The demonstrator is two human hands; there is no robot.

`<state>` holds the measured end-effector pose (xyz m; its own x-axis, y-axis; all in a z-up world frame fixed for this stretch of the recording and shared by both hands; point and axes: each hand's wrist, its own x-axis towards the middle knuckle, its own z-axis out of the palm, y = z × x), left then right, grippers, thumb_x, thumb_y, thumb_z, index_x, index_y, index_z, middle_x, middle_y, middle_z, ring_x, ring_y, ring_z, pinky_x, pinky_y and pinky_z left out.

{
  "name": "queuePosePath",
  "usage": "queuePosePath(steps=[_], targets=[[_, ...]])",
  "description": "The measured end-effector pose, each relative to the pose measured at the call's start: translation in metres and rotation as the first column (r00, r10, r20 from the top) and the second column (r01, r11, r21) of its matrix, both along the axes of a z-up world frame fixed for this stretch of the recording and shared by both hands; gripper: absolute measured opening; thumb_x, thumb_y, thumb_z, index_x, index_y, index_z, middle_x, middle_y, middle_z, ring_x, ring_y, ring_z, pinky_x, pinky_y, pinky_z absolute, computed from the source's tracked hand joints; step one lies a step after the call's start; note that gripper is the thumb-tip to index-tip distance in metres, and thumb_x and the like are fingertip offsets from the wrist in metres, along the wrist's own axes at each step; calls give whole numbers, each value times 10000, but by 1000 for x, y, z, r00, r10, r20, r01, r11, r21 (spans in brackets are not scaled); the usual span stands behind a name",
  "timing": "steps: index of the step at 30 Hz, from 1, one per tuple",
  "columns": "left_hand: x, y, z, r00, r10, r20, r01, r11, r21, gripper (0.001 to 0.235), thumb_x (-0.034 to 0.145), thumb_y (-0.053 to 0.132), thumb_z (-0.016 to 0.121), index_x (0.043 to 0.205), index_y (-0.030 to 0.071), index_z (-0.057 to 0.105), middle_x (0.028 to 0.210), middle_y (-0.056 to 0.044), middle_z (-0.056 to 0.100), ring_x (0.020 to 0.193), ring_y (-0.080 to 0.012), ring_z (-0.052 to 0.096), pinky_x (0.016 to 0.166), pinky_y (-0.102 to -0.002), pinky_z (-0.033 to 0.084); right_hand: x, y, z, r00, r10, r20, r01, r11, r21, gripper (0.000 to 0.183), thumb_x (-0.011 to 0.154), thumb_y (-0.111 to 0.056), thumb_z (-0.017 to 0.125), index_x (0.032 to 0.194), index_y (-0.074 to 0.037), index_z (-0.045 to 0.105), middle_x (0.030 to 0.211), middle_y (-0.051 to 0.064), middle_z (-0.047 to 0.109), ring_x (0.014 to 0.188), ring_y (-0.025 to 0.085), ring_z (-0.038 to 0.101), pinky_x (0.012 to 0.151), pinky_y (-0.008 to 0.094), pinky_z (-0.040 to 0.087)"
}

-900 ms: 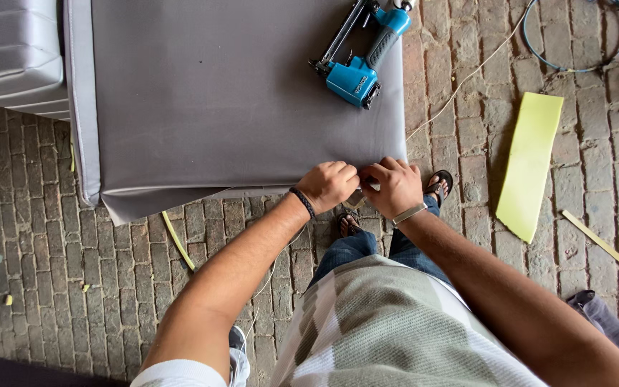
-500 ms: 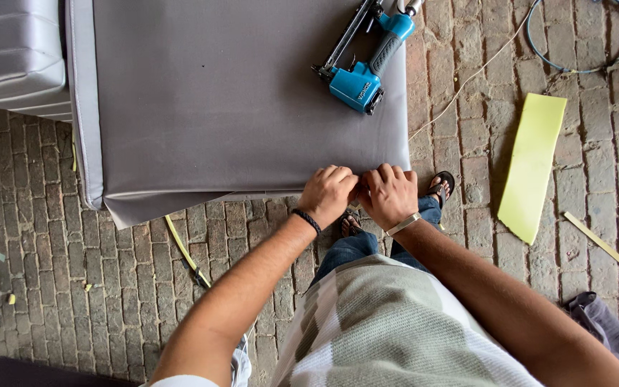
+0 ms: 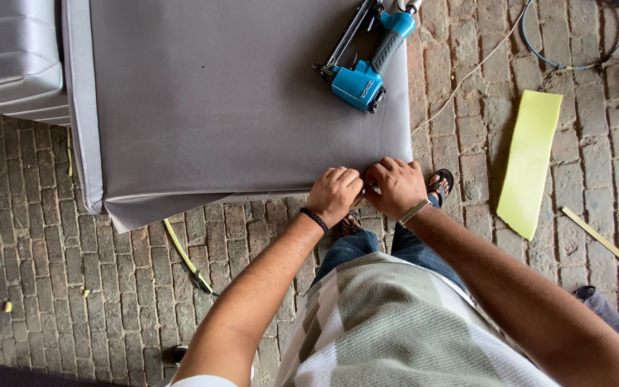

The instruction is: The person uses a pneumatic staple gun to attach gray fabric to a sofa frame. They pull and smooth the fabric, then drive staples along the edges and seams to secure the material. The person repositions the fabric and continues stapling along different sections of the sofa.

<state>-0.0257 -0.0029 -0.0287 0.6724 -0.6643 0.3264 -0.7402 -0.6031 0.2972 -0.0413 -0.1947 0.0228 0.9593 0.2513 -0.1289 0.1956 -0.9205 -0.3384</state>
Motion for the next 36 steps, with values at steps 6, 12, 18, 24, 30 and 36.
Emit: queuePosePath(steps=[6, 12, 18, 24, 30, 36], targets=[[-17, 10, -2, 994, 47, -99, -43, 998, 48, 106, 930, 20, 647, 972, 70, 730, 1258, -117, 694, 1185, -257, 664, 1042, -375, 556, 11, -6, 12, 990, 70, -127, -70, 998, 2, 257, 847, -390, 732, 1027, -207, 731, 1002, 7, 689, 910, 211, 675, 825, 405, 501], [-25, 7, 0, 986, 99, -136, -98, 995, 17, 189, 920, 83, 697, 1099, 50, 745, 1197, -105, 684, 1169, -268, 641, 1059, -423, 536, 20, -5, 13, 970, 146, -197, -179, 971, -161, 317, 915, -445, 659, 1029, -150, 690, 1000, 63, 692, 827, 227, 702, 718, 397, 586], [-29, -3, 3, 960, 201, -197, -206, 978, -5, 243, 872, 90, 727, 1111, 54, 749, 1179, -92, 677, 1139, -262, 640, 1045, -426, 531, 19, -12, -7, 991, 20, -130, -23, 1000, -21, 300, 1041, -394, 541, 1050, -118, 659, 887, 70, 709, 673, 229, 695, 569, 392, 585], [-40, -14, 21, 911, 308, -274, -358, 921, -155, 257, 825, 10, 709, 1075, 60, 746, 1109, -67, 675, 1102, -261, 647, 990, -411, 553, 21, -42, -19, 969, -39, -245, 111, 952, 287, 195, 926, -257, 600, 969, -126, 738, 804, 89, 755, 667, 237, 700, 634, 374, 570], [-37, -20, 31, 873, 373, -315, -450, 865, -221, 211, 815, 2, 679, 993, 98, 740, 1089, -55, 685, 1068, -268, 649, 965, -432, 544, 56, -89, -5, 968, 73, -240, 81, 813, 576, 203, 914, -212, 670, 1090, -159, 755, 908, 9, 797, 803, 184, 794, 686, 323, 620], [-31, -44, 41, 740, 541, -400, -635, 758, -148, 188, 842, 15, 652, 947, 134, 753, 1040, -55, 717, 1032, -273, 654, 918, -428, 553, 142, -102, 36, 973, 141, 183, -188, 944, 271, 307, 899, -187, 760, 1206, -169, 760, 1168, 71, 770, 995, 262, 729, 853, 389, 582]])
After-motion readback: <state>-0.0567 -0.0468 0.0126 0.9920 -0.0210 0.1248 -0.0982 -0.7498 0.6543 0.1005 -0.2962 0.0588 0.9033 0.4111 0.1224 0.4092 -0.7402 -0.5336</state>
